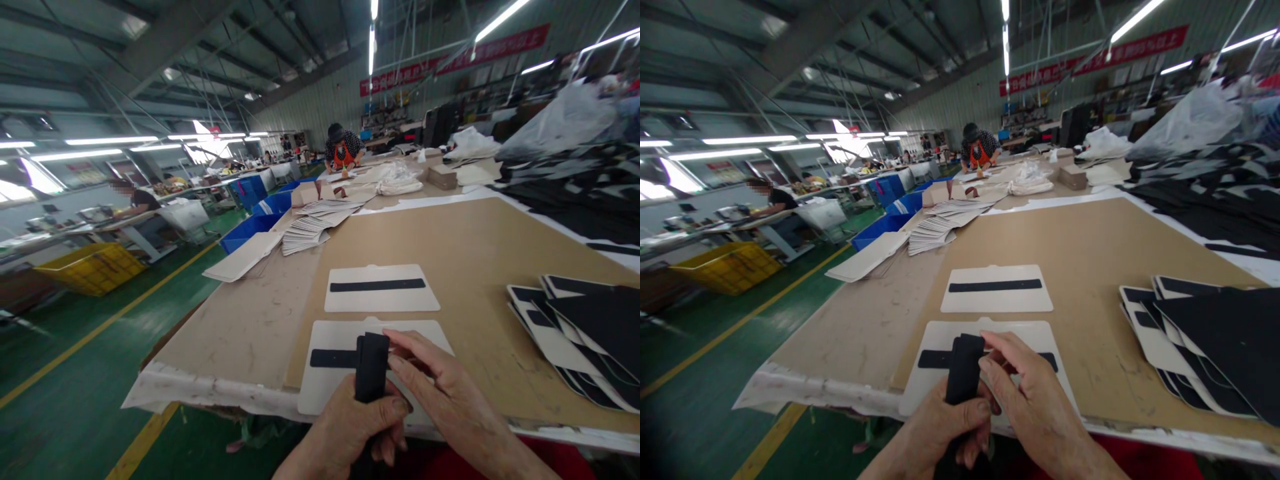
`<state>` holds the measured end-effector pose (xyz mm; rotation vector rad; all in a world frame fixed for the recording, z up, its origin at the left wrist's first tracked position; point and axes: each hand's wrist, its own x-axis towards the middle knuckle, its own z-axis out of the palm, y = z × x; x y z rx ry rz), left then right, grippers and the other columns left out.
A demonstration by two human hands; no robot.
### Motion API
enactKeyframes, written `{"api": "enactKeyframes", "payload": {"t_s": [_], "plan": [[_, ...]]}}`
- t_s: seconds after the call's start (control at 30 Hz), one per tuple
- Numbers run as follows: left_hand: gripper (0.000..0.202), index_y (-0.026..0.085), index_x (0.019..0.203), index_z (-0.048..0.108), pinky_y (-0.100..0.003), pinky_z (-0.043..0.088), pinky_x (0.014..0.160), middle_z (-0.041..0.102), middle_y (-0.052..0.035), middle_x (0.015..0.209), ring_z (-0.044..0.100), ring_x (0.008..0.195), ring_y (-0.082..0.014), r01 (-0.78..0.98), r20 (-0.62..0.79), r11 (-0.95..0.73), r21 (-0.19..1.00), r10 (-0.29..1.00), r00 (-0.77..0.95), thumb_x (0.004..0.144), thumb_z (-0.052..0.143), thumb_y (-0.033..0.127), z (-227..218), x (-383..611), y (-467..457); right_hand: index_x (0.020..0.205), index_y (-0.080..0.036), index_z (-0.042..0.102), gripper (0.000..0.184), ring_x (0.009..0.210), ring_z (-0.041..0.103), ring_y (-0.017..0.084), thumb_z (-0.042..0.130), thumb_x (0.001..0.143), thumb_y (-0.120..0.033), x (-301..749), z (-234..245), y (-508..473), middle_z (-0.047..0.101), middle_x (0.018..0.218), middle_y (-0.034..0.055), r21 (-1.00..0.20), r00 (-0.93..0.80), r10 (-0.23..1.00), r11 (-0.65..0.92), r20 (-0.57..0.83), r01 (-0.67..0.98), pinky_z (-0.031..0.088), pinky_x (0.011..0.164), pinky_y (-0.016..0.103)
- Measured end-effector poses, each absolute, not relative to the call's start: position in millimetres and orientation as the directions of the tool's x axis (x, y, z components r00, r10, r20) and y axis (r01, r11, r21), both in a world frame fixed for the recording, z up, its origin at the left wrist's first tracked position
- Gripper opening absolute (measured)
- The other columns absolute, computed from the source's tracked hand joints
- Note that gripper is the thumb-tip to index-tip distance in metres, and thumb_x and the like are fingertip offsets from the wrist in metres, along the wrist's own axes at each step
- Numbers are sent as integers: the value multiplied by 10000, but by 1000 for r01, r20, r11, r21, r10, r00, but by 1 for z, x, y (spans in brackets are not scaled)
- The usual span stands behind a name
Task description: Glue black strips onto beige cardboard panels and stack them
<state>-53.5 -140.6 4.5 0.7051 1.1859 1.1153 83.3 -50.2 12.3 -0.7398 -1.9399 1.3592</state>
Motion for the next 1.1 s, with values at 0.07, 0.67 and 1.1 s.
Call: {"api": "enactKeyframes", "payload": {"t_s": [0.07, 0.67, 1.1], "plan": [[450, 100, 794, 623, -146, 284, 354, 587, 5, 510, 452, 355, -41, -332, -357, 322, 886, 933, -49, 686, 754, 517, 2, -52, -140, 1053, -271, 699, 248, 1048, 603, 223, 563, 889, -397, 85, 10, -51, 632, 1156, 69, -915, -551, 778, 399, 301, 63, 505, 921, 361], [349, 147, 832, 698, -191, 347, 475, 635, -15, 622, 525, 507, -90, 217, -435, 450, 866, 893, -116, 802, 624, 487, 21, -81, -190, 846, -298, 649, 184, 679, 627, 213, 629, 819, -479, 107, 27, -25, 642, 793, 47, -936, -418, 908, -173, -31, -306, 551, 574, 333], [498, 228, 1160, 594, -395, 456, 993, 581, -53, 1247, 478, 1160, -255, 945, 28, 209, 251, 974, -223, 700, 485, 72, 2, -148, -151, 994, -213, 676, 300, 616, 559, 113, 597, 816, -441, -4, 31, 28, 665, 770, -10, -938, -864, 452, 144, -221, 315, 429, 563, 226]]}}
